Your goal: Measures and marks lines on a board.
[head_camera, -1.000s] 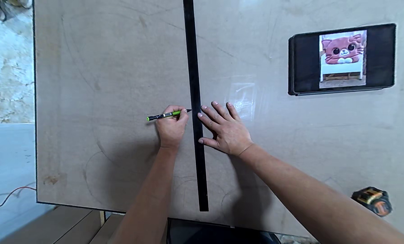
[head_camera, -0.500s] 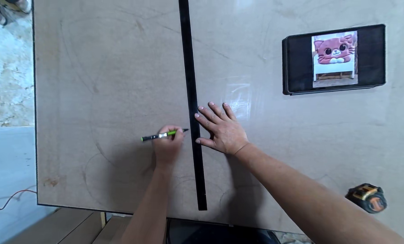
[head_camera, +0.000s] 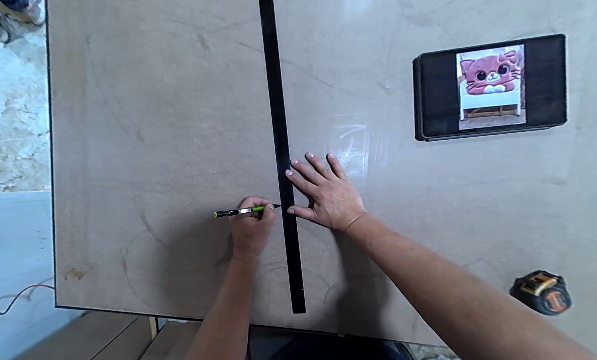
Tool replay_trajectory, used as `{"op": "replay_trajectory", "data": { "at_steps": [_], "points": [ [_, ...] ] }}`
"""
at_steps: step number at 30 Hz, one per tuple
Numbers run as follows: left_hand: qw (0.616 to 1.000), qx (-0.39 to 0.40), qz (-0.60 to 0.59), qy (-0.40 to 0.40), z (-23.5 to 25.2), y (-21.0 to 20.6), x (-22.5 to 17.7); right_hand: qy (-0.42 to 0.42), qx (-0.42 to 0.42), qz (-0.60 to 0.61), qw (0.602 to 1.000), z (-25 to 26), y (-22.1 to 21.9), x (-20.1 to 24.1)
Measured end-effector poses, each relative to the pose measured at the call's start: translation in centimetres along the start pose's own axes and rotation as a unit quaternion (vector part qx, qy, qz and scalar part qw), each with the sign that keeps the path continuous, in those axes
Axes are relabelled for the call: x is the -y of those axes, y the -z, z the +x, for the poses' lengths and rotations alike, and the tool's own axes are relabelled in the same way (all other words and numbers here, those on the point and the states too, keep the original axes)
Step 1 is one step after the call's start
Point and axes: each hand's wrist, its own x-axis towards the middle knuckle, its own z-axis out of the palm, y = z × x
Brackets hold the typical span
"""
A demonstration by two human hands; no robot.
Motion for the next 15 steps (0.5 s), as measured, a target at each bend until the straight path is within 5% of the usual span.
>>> {"op": "replay_trajectory", "data": {
  "at_steps": [15],
  "points": [
    [0.997, -0.072, 0.024, -0.020, 13.7, -4.0, -3.7, 0.002, -0.008, -0.005, 1.000, 0.0, 0.0, 0.0]
  ]
}}
